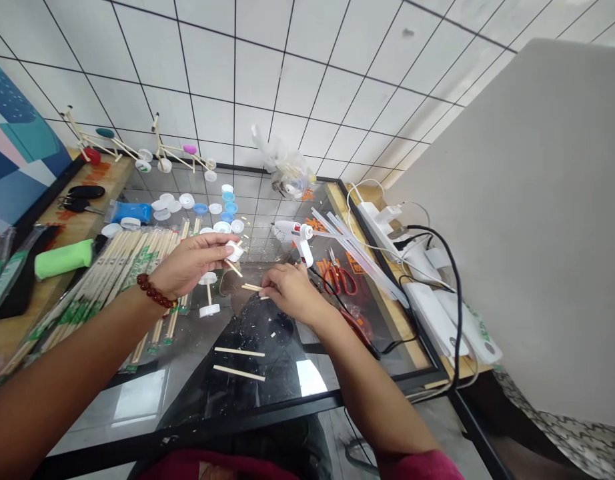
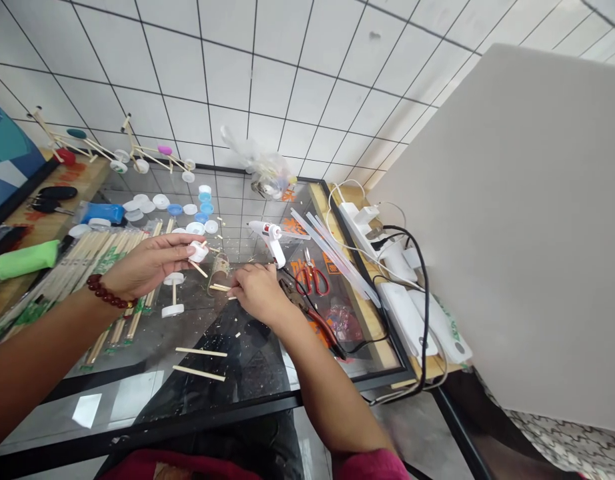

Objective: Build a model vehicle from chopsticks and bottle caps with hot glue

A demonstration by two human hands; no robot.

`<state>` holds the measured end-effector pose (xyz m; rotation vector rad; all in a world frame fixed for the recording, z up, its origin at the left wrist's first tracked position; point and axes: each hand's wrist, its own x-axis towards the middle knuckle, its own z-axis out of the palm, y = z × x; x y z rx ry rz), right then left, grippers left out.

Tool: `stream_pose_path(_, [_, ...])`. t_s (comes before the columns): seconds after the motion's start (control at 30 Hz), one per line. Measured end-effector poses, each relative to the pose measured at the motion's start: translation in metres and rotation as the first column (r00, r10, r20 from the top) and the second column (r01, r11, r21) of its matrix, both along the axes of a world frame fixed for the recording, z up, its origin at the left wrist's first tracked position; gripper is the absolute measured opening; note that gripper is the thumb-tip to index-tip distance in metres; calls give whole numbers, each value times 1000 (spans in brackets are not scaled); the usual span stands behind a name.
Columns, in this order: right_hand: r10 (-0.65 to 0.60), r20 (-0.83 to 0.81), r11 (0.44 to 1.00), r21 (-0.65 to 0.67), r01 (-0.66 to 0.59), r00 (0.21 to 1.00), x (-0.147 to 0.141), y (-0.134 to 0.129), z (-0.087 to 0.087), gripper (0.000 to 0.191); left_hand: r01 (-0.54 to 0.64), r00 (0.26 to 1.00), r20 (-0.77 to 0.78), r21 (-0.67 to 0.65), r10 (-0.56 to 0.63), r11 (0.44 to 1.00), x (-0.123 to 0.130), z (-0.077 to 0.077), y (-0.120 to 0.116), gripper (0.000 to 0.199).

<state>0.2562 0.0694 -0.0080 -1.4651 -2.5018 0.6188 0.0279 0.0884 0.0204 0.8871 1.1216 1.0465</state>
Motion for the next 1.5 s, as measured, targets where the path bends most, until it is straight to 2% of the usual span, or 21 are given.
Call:
stream_pose_path(0.1, [23, 19, 1000, -22, -22, 1000, 3, -1, 3, 5, -10, 1000, -15, -1, 10, 1000, 1, 1, 0, 39])
stream_pose_path(0.2, [30, 39, 999, -22, -29, 999, 5, -3, 4, 14, -16, 1000, -23, 2, 16, 1000, 1, 3, -1, 40])
stream_pose_path(0.33, [-33, 73, 999, -4, 33, 997, 5, -2, 4, 16, -29, 1000, 1, -2, 29, 1000, 2, 3, -1, 44])
stream_pose_path(0.43, [-61, 7, 998, -12, 61, 998, 8, 1, 2, 11, -38, 999, 13, -10, 38, 999, 1, 4, -1, 43])
stream_pose_path(0.6, [-133, -127, 988, 63, 142, 983, 18, 8, -2, 23, -36, 999, 16, -31, 37, 999, 2, 7, -2, 40])
stream_pose_path(0.67, [-159, -139, 982, 80, 172, 977, 22, 9, -1, 20, -24, 1000, 7, -24, 24, 999, 2, 9, -3, 39])
stream_pose_path(0.73, [-125, -169, 987, 77, 140, 978, 24, 8, 3, 12, -12, 1000, 2, -11, 12, 1000, 3, 10, -3, 37])
stream_pose_path(0.83, [5, -236, 999, 49, 7, 972, 19, 2, 7, 4, -14, 1000, 7, 4, 14, 1000, 4, 10, -4, 36])
stream_pose_path(0.97, [71, -104, 995, 79, -63, 992, -2, -12, 5, 14, -19, 1000, 3, -10, 19, 1000, 8, 7, -8, 37])
stream_pose_path(1.07, [85, 10, 990, 111, -85, 996, -14, -17, 2, 5, 3, 1000, 1, -29, -3, 1000, 11, 5, -11, 39])
stream_pose_path(1.17, [26, 35, 990, 136, -30, 999, -13, -15, 1, 4, 43, 999, -9, -52, -44, 998, 11, 5, -13, 41])
stream_pose_path(1.23, [-95, -48, 984, 144, 101, 994, -6, -11, 2, 6, 77, 996, -31, -60, -79, 995, 11, 6, -14, 41])
stream_pose_path(1.33, [-219, -333, 963, 78, 258, 917, 3, -4, 2, 8, 130, 989, -65, -65, -134, 989, 10, 8, -14, 40])
stream_pose_path(1.43, [-197, -584, 976, -38, 216, 788, 5, -3, -1, 10, 175, 984, -29, -64, -177, 982, 10, 7, -14, 35])
stream_pose_path(1.5, [-191, -659, 980, -93, 174, 728, 1, -4, -4, 13, 198, 980, 17, -61, -197, 978, 11, 4, -14, 34])
